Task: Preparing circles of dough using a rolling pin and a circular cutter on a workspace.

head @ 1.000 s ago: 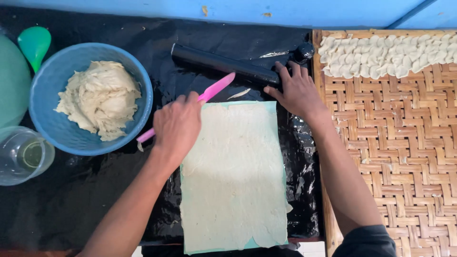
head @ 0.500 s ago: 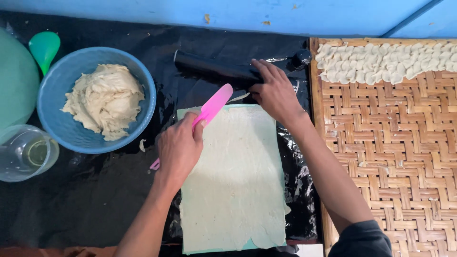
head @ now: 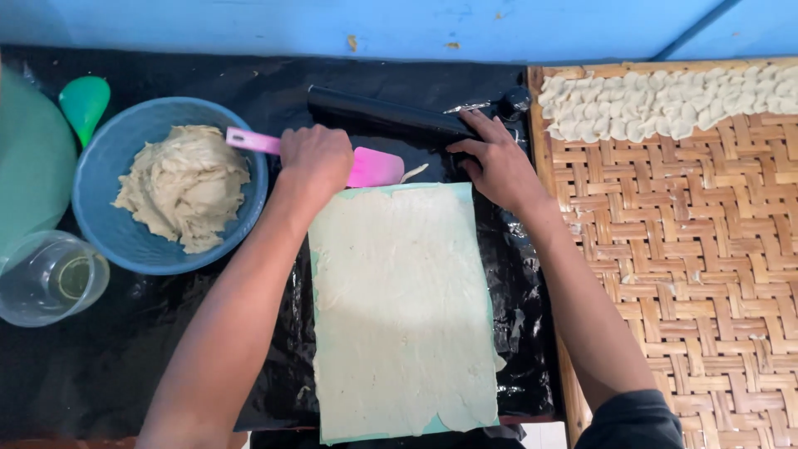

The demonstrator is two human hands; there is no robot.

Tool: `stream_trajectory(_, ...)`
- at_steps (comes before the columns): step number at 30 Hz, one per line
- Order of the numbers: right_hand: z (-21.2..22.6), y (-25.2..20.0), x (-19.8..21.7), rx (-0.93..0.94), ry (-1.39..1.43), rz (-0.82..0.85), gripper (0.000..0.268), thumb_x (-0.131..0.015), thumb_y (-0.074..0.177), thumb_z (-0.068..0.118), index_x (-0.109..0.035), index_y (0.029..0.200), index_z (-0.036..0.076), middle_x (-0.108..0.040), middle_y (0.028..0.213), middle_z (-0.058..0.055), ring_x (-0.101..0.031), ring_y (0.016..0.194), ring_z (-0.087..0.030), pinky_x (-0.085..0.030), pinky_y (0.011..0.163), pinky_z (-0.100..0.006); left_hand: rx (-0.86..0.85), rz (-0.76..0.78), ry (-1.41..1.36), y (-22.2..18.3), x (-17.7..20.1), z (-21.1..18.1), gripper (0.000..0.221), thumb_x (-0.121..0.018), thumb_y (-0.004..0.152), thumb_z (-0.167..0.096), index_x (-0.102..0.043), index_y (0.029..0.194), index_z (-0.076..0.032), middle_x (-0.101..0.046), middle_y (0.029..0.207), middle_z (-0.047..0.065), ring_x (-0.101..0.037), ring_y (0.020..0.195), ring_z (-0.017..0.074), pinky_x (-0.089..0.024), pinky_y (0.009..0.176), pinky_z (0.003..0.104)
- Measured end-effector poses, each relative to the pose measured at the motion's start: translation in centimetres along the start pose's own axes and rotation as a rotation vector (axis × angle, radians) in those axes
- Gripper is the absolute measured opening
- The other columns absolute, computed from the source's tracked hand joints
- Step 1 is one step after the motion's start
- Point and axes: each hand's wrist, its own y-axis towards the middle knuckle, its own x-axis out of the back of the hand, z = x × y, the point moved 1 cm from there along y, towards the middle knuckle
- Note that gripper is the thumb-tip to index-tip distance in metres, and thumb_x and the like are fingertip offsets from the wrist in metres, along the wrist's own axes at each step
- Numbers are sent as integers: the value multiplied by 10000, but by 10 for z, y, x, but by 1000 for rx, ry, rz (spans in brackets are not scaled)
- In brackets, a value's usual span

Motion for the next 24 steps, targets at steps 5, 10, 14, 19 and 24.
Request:
stream_trajectory(5, -11, -5, 2, -16, -15, -26, 406, -651, 802, -83, -772, 1142, 102, -476, 1573, -178, -415, 1460, -395, -283, 1247, -504, -147, 145, -34, 35, -30, -3, 246, -579, 936, -201, -786, 1062, -165, -736, 1142, 117, -668, 1117, 367, -488, 936, 534)
stream_trajectory(10, -19, -12, 3, -41, 4, -46, 442, -605, 800, -120, -774, 1141, 105, -501, 1552, -176, -442, 1441, -389, -289, 1245, -508, -200, 171, -324, 41, -41, 3, 262, -561, 971, -273, -749, 1113, -158, -704, 1177, 154, -629, 1138, 396, -484, 924, 533)
stream_trajectory(14, -25, -12, 0, -32, 41, -71, 434, -582, 794, -136, -775, 1103, 100, -531, 1528, -180, -464, 1435, -385, -311, 1247, -507, -311, 87, -457, 14, -14, -4, 259, -540, 1022, -276, -706, 1099, -93, -715, 1048, 190, -648, 1026, 410, -491, 880, 529)
stream_trajectory(19, -25, -9, -2, -33, 27, -82, 416, -582, 779, -132, -782, 1064, 94, -550, 1494, -188, -479, 1415, -382, -306, 1245, -515, -386, 7, -356, -26, 21, -27, 239, -549, 1006, -251, -719, 1037, -85, -711, 896, 197, -664, 934, 397, -468, 858, 544)
stream_trajectory(24, -20, -11, 1, -49, 36, -91, 394, -593, 794, -126, -785, 1059, 93, -554, 1499, -186, -485, 1407, -374, -303, 1246, -512, -362, -26, -381, -39, 37, -42, 231, -543, 1010, -224, -704, 991, -59, -719, 913, 184, -677, 900, 392, -497, 815, 526)
